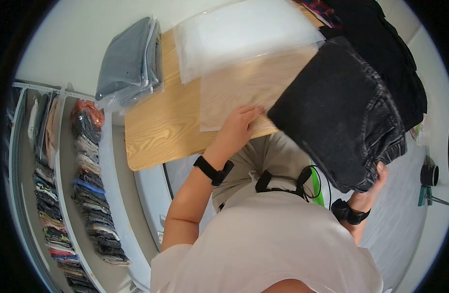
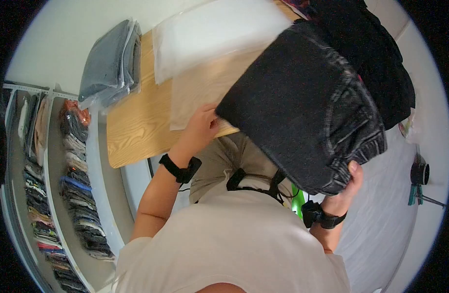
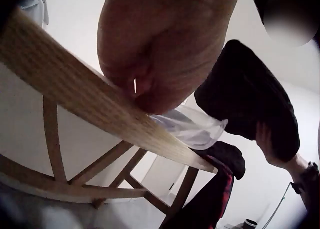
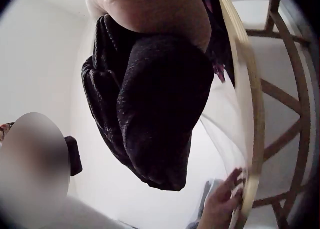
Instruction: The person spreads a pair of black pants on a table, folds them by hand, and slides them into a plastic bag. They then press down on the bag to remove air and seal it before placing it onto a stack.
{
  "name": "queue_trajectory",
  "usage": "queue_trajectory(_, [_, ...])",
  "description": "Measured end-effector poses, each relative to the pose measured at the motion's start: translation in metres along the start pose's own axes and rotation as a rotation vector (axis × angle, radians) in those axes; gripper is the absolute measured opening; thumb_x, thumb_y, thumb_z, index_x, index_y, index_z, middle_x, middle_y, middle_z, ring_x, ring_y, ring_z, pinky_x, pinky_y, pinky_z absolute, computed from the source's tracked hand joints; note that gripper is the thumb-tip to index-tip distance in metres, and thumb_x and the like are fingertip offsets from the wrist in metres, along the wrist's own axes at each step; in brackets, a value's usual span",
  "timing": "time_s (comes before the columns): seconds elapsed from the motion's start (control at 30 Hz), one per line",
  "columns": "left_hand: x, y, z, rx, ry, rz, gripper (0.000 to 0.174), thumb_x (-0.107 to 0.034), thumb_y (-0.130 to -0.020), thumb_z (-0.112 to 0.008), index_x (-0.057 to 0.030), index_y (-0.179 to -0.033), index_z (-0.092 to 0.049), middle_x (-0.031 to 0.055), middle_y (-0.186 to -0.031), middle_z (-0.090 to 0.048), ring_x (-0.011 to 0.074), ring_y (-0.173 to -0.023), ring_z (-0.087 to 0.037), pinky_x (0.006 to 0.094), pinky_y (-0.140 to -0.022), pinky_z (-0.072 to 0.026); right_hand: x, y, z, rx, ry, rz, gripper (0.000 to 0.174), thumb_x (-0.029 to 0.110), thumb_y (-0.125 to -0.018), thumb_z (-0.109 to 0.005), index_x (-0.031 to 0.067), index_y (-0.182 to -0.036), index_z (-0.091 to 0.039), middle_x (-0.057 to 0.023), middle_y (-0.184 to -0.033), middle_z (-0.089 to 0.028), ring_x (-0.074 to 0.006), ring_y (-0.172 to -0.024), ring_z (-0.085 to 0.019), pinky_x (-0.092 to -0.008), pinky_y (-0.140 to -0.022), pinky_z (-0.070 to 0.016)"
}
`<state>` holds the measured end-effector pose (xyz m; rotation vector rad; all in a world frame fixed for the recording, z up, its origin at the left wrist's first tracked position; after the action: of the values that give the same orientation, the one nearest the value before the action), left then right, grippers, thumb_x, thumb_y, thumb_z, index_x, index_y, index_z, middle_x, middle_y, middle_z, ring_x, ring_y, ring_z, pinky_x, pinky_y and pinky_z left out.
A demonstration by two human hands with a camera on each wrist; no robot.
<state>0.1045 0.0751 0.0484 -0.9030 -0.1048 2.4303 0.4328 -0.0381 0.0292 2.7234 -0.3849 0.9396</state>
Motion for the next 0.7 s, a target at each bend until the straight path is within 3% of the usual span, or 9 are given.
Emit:
queue_trajectory(0.1, [0.006,0.003,0.005,-0.077,0.372,0.012,0.052,0.010,-0.069,-0.057,0.0015,-0.120,-0.054,0.0177,-0.112,-0.060,0.0344,-0.104,-0.054,0.0358,-0.089,-0.0449,-0.035,0.013,-0.007,-0.005,-0.030,-0.169,0.056,0.017,-0.073,-0.057,-0.0051,-0.123,-0.048,-0.0199,-0.115,-0.060,-0.0331,-0.102,-0.060,-0.0420,-0.096,-0.0461])
queue_trajectory(0.13, [-0.005,-0.006,0.007,0.090,0.649,-0.039,0.057,0.009,-0.071,-0.058,0.0025,-0.126,-0.049,0.0186,-0.117,-0.058,0.0323,-0.108,-0.053,0.0326,-0.091,-0.0435,-0.049,0.020,-0.018,0.012,-0.056,-0.255,0.055,0.016,-0.072,-0.057,-0.0050,-0.123,-0.049,-0.0192,-0.116,-0.060,-0.0326,-0.103,-0.060,-0.0410,-0.097,-0.0454])
queue_trajectory(0.17, [0.003,-0.009,0.007,0.089,0.651,-0.038,0.057,0.009,-0.071,-0.058,0.0025,-0.126,-0.049,0.0186,-0.117,-0.058,0.0323,-0.108,-0.053,0.0326,-0.091,-0.0435,-0.056,0.026,-0.021,0.012,-0.054,-0.256,0.055,0.016,-0.072,-0.057,-0.0050,-0.123,-0.049,-0.0192,-0.116,-0.060,-0.0326,-0.103,-0.060,-0.0410,-0.097,-0.0454])
queue_trajectory(0.23, [0.024,-0.006,-0.021,0.311,1.395,0.418,0.063,0.010,-0.073,-0.058,0.0015,-0.133,-0.042,0.0181,-0.126,-0.053,0.0292,-0.113,-0.051,0.0315,-0.093,-0.0429,-0.070,0.035,-0.024,0.006,0.028,-0.379,0.054,0.016,-0.073,-0.056,-0.0048,-0.123,-0.050,-0.0190,-0.116,-0.060,-0.0318,-0.105,-0.059,-0.0409,-0.098,-0.0444])
queue_trajectory(0.37, [0.025,-0.004,-0.013,0.174,0.980,0.253,0.065,0.013,-0.074,-0.054,0.0015,-0.136,-0.037,0.0175,-0.132,-0.047,0.0262,-0.116,-0.050,0.0309,-0.095,-0.0423,-0.080,0.036,-0.007,0.046,0.140,-0.528,0.055,0.013,-0.072,-0.058,-0.0046,-0.123,-0.050,-0.0173,-0.116,-0.060,-0.0298,-0.104,-0.060,-0.0394,-0.094,-0.0475])
queue_trajectory(0.43, [0.022,-0.006,-0.001,0.121,0.281,0.028,0.054,0.002,-0.086,-0.053,-0.0015,-0.138,-0.037,0.0166,-0.136,-0.045,0.0269,-0.124,-0.044,0.0329,-0.102,-0.0367,-0.078,0.040,-0.008,0.062,0.169,-0.546,0.056,0.012,-0.071,-0.059,-0.0049,-0.124,-0.048,-0.0174,-0.116,-0.060,-0.0290,-0.103,-0.060,-0.0382,-0.092,-0.0487])
queue_trajectory(0.57, [0.021,-0.011,0.003,0.095,0.404,0.108,0.064,0.017,-0.076,-0.046,0.0019,-0.138,-0.034,0.0192,-0.141,-0.038,0.0291,-0.125,-0.044,0.0321,-0.104,-0.0350,-0.060,0.046,-0.015,0.101,0.285,-0.449,0.062,0.009,-0.068,-0.060,-0.0051,-0.126,-0.045,-0.0160,-0.119,-0.058,-0.0279,-0.104,-0.060,-0.0377,-0.094,-0.0470])
queue_trajectory(0.63, [0.014,-0.021,0.014,-0.018,0.219,-0.076,0.064,0.016,-0.077,-0.042,0.0013,-0.138,-0.034,0.0195,-0.144,-0.034,0.0304,-0.127,-0.042,0.0330,-0.103,-0.0361,-0.052,0.047,-0.009,0.157,0.263,-0.401,0.064,0.010,-0.067,-0.059,-0.0054,-0.128,-0.044,-0.0172,-0.121,-0.057,-0.0318,-0.106,-0.059,-0.0410,-0.096,-0.0466])
queue_trajectory(0.7, [0.007,-0.032,0.020,-0.039,0.306,-0.080,0.064,0.015,-0.077,-0.041,0.0007,-0.139,-0.033,0.0200,-0.144,-0.034,0.0312,-0.127,-0.042,0.0333,-0.101,-0.0377,-0.049,0.049,-0.016,0.178,0.275,-0.394,0.066,0.010,-0.066,-0.058,-0.0054,-0.129,-0.043,-0.0176,-0.122,-0.056,-0.0321,-0.107,-0.058,-0.0414,-0.097,-0.0458])
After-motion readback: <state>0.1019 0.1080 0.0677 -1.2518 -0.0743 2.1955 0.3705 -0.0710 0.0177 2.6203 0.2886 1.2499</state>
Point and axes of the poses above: each hand's wrist, its own y-axis away from the middle knuckle, its own z-axis out of the back of the hand, x = y × z, the point moved 7 cm from there along -y, towards the middle knuckle
